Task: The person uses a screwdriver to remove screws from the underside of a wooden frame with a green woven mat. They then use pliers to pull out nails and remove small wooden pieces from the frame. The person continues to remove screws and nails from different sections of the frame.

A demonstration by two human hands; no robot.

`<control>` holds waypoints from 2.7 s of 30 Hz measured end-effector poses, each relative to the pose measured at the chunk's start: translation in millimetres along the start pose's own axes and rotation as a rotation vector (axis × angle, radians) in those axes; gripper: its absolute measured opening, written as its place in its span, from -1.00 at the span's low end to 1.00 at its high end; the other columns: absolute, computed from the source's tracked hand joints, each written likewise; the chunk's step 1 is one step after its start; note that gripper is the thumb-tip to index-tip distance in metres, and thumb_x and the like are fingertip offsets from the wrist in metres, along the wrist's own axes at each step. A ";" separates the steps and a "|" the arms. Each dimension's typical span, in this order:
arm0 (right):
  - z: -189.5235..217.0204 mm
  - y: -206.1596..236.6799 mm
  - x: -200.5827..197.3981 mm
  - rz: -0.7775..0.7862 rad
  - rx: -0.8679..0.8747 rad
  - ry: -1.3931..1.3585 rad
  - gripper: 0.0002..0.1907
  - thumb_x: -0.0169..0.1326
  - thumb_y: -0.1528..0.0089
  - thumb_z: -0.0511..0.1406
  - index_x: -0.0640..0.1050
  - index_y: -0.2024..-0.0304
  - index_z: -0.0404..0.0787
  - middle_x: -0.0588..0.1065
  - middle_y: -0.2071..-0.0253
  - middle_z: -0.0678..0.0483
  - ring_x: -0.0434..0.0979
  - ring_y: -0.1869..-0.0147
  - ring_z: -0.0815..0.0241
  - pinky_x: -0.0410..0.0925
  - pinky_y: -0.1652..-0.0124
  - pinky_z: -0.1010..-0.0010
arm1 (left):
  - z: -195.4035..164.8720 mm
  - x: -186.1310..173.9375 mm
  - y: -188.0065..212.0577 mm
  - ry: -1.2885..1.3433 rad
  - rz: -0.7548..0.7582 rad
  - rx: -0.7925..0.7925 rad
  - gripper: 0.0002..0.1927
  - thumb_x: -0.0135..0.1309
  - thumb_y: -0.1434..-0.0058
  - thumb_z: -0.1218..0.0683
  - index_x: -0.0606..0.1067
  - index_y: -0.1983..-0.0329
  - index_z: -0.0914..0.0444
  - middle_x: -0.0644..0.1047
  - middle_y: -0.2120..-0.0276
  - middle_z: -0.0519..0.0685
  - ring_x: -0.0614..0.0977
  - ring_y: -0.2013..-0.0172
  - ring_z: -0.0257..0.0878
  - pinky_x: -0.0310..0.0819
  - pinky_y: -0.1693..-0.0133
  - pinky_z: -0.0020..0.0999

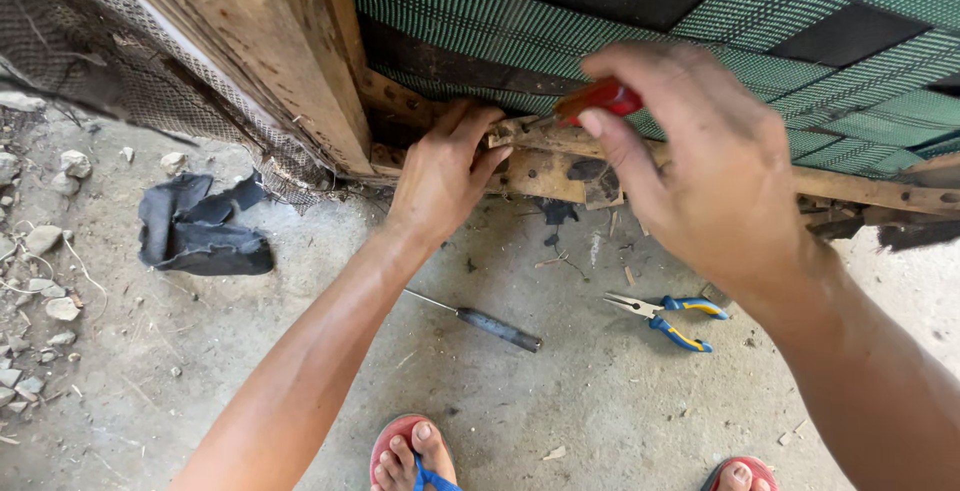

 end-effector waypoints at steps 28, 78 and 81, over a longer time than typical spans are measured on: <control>13.0 -78.9 -0.5 0.908 0.128 0.633 -0.62 0.17 -0.20 -0.02 0.69 0.35 -0.19 0.61 0.36 -0.12 0.65 0.23 -0.18 0.49 0.23 0.01 | 9.8 1.7 -1.6 0.063 -0.020 -0.032 -0.64 0.26 -0.23 0.15 0.51 -0.08 0.30 0.57 0.03 0.19 0.63 0.09 0.18 0.55 0.09 -0.03; -22.2 -23.7 80.8 -0.316 0.443 -0.942 -0.56 -0.04 -0.57 -0.13 0.45 0.29 -0.32 0.35 0.54 0.10 0.31 0.52 0.33 0.22 0.48 0.51 | -7.1 8.4 -51.5 0.415 0.125 0.049 -0.80 0.24 -0.30 0.07 0.62 0.08 0.24 0.70 0.26 0.01 0.75 0.29 -0.28 0.60 0.24 -0.35; -30.1 -24.9 85.7 -0.237 0.406 -1.059 -0.54 -0.07 -0.57 -0.09 0.39 0.31 -0.28 0.33 0.55 0.13 0.25 0.59 0.40 0.16 0.55 0.54 | -8.0 5.2 -46.4 0.420 0.162 0.057 -0.80 0.24 -0.32 0.05 0.63 0.08 0.23 0.70 0.27 0.00 0.75 0.31 -0.29 0.59 0.26 -0.34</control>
Point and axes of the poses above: each hand's wrist, its own y-axis away from the middle knuckle, its own x-axis out of the palm, z = x × y, the point moved 1 cm from there along -y, towards the middle knuckle
